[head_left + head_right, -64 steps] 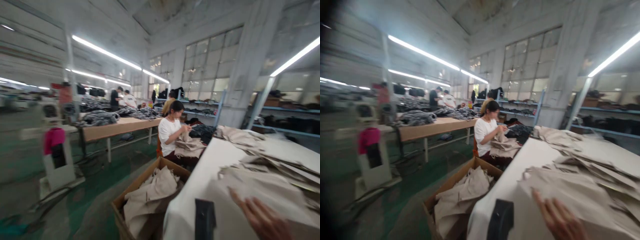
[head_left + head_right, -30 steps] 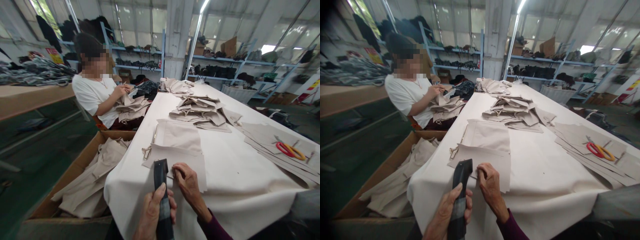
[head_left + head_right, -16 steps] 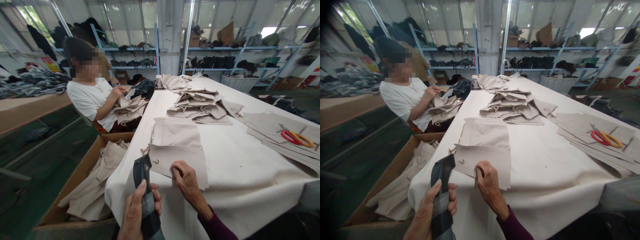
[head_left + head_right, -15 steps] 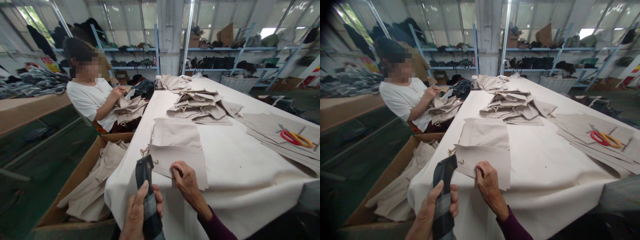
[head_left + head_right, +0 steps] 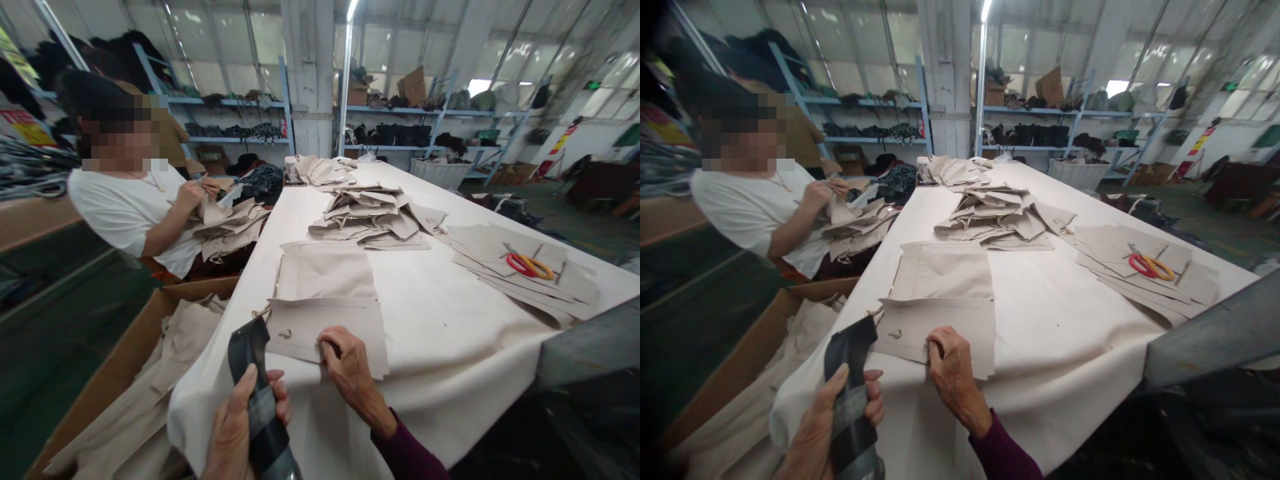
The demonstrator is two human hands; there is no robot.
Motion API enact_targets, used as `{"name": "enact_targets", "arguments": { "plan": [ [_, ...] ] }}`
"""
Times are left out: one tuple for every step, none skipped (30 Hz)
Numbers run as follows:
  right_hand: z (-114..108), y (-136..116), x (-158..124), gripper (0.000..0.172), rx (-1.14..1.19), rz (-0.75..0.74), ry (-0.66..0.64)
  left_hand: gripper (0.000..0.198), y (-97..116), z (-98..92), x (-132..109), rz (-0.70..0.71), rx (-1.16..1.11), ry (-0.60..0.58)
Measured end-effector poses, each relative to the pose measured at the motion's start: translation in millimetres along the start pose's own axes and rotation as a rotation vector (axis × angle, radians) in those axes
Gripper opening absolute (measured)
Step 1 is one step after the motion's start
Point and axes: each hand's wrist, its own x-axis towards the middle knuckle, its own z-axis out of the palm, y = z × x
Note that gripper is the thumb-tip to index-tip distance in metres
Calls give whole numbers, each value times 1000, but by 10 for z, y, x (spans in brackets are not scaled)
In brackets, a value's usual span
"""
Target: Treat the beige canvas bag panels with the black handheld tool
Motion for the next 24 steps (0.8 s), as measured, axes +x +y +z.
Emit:
{"name": "enact_targets", "arguments": {
  "plan": [
    [2, 8, -2, 23, 10, 6, -1, 41, 15, -26, -32, 8, 3, 2],
    [4, 16, -5, 23, 20, 11, -2, 42, 21, -42, -70, 13, 6, 0],
    [4, 23, -7, 23, 30, 16, -2, 42, 20, -44, -112, 9, 9, -5],
    [2, 27, -8, 23, 40, 21, -2, 42, 11, -33, -152, -2, 12, -9],
    [-2, 30, -9, 23, 49, 25, -2, 42, -3, -9, -187, -14, 15, -13],
    [-8, 30, -9, 23, 56, 31, -1, 41, -21, 24, -215, -24, 16, -19],
    [-16, 28, -9, 22, 63, 38, 2, 41, -44, 63, -235, -32, 16, -25],
    [-24, 27, -10, 22, 70, 47, 8, 41, -70, 105, -245, -40, 16, -36],
    [-29, 25, -11, 22, 77, 58, 15, 40, -99, 144, -246, -46, 18, -51],
    [-31, 25, -14, 21, 85, 72, 22, 40, -130, 178, -240, -51, 23, -68],
    [-26, 25, -17, 21, 96, 87, 30, 41, -163, 203, -226, -56, 30, -85],
    [-16, 27, -20, 20, 109, 104, 38, 41, -196, 218, -208, -62, 37, -100],
    [0, 30, -22, 19, 126, 123, 45, 41, -226, 223, -187, -69, 42, -112],
    [16, 35, -21, 19, 149, 146, 51, 40, -253, 216, -167, -77, 46, -119],
    [28, 43, -16, 19, 176, 173, 53, 40, -273, 201, -150, -83, 50, -124],
    [29, 55, -6, 19, 206, 201, 52, 40, -287, 180, -138, -88, 55, -127],
    [9, 73, 10, 20, 236, 230, 46, 40, -294, 154, -132, -91, 59, -129],
    [-39, 97, 30, 21, 262, 257, 43, 40, -294, 128, -132, -91, 68, -131],
    [-117, 125, 51, 22, 277, 279, 52, 40, -288, 105, -138, -92, 79, -130],
    [-228, 157, 67, 23, 280, 297, 77, 41, -279, 85, -149, -95, 89, -127],
    [-367, 188, 75, 24, 268, 310, 127, 41, -268, 72, -165, -102, 95, -123],
    [-525, 215, 68, 25, 242, 322, 193, 41, -257, 64, -185, -111, 96, -118],
    [-689, 233, 43, 25, 203, 331, 265, 42, -247, 62, -208, -118, 92, -117],
    [-846, 241, -3, 24, 156, 345, 326, 41, -240, 65, -232, -124, 85, -115]
  ]
}}
